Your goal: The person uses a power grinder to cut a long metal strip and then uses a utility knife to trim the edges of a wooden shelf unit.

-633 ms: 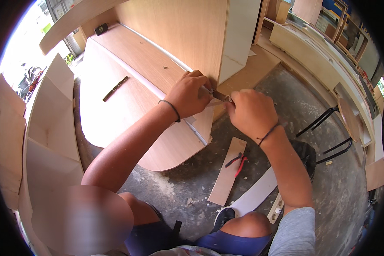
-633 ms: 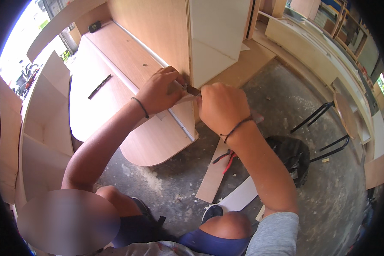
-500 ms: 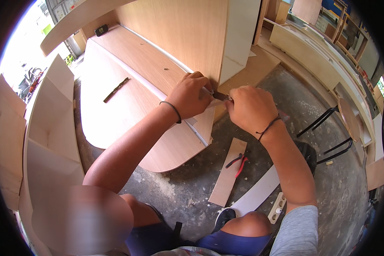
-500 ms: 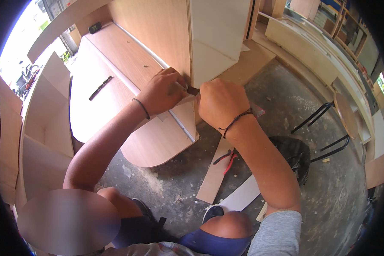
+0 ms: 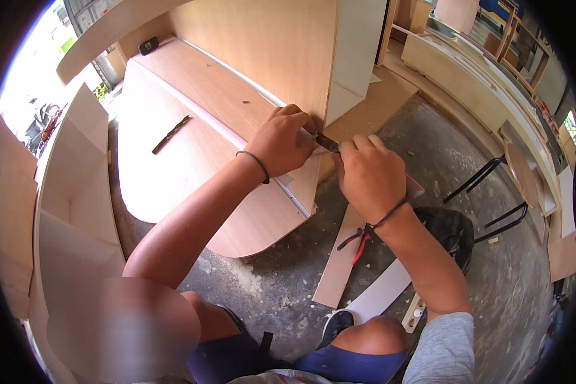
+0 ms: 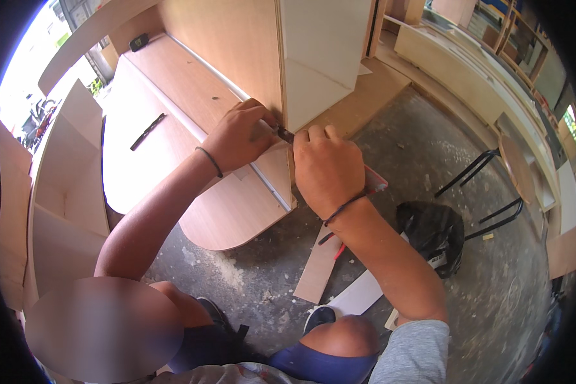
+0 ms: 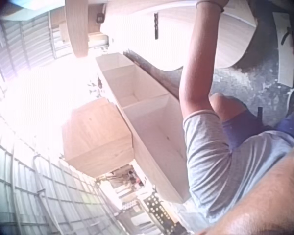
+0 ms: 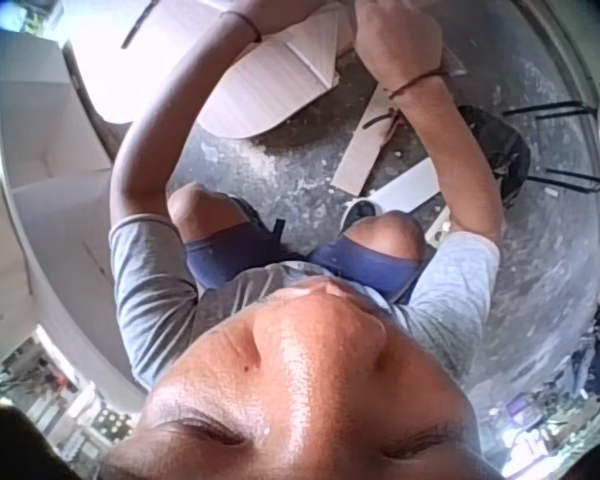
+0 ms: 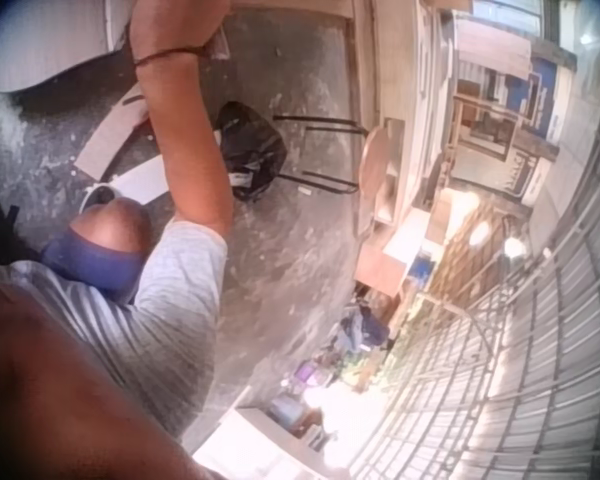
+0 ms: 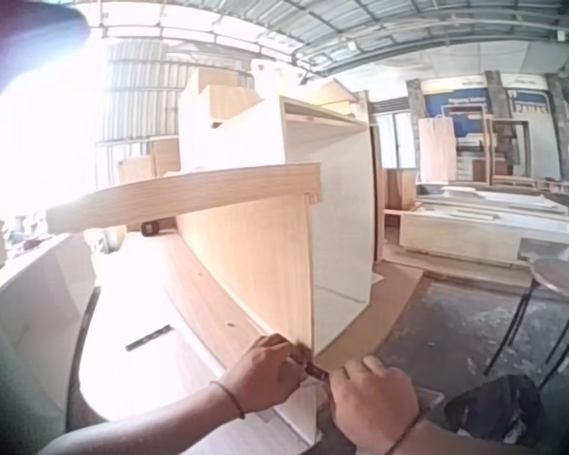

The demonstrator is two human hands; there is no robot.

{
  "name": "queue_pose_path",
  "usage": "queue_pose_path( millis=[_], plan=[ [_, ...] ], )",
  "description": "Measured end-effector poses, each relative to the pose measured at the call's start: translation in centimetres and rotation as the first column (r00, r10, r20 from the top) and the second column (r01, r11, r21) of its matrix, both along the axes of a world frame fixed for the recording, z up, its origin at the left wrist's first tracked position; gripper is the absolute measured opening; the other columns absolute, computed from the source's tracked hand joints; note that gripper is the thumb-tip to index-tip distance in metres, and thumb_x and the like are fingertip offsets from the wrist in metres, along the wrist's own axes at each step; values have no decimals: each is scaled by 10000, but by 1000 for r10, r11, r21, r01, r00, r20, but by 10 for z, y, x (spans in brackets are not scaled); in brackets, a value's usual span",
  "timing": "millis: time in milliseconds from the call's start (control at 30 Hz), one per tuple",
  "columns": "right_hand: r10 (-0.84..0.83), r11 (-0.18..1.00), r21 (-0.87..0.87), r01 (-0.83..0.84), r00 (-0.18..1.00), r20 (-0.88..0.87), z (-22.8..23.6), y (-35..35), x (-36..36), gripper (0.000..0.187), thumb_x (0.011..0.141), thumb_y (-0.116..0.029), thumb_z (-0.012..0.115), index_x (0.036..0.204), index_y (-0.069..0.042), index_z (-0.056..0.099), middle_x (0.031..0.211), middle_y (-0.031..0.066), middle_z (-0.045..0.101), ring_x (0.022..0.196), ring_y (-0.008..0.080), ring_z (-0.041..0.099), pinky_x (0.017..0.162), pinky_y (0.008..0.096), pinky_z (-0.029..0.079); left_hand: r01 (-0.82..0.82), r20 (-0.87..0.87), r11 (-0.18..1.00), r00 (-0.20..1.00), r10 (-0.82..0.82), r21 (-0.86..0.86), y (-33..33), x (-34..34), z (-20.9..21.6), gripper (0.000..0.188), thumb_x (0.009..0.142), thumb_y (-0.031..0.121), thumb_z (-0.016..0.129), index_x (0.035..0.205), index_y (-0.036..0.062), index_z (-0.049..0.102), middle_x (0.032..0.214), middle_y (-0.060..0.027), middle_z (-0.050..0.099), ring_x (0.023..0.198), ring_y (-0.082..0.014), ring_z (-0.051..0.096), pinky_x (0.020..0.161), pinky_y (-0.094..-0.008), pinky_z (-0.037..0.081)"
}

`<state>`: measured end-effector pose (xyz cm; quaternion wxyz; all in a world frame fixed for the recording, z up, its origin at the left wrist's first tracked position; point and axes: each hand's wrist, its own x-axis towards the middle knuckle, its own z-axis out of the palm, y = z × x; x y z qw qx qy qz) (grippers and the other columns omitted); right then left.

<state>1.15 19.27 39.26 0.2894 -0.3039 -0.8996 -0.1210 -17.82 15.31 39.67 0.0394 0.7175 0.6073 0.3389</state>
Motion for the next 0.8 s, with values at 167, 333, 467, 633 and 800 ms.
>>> queue_pose_path(
  millis=[167,333,467,633,800],
  plan=[
    [46,999,-21,-46,999,14,6,8,4,98,817,-138,573,804,-49,613,805,93,624,816,261,631,632,382,538,-20,0,994,1000,20,105,0,2,-2,214,721,87,701,919,37,640,995,-144,592,1053,-342,538,921,-398,439],
    [63,997,-56,-59,996,66,18,12,8,124,817,-169,615,770,-55,607,776,106,617,782,287,629,638,404,525,21,-17,996,1000,-20,92,1,3,-1,202,730,97,695,915,46,630,994,-150,582,1051,-359,523,927,-404,432],
    [111,988,-121,-97,987,112,21,23,9,171,826,-214,632,758,-62,595,746,121,607,740,320,626,643,436,509,55,-59,997,997,-52,56,6,-4,5,153,753,88,688,883,44,621,962,-142,589,1009,-339,545,887,-404,444],
    [105,952,-294,-87,993,46,26,22,16,198,824,-230,637,777,-39,609,749,148,630,740,342,633,655,443,502,107,-180,987,980,-84,120,3,-8,13,123,800,58,645,903,35,582,938,-136,569,956,-333,557,825,-411,458],
    [84,908,-399,-130,988,-132,13,19,30,209,831,-246,638,851,-38,645,750,145,648,744,349,643,667,435,511,130,-329,928,944,-8,349,7,-9,15,117,851,37,589,955,14,542,977,-136,540,921,-339,551,793,-419,465]
  ],
)
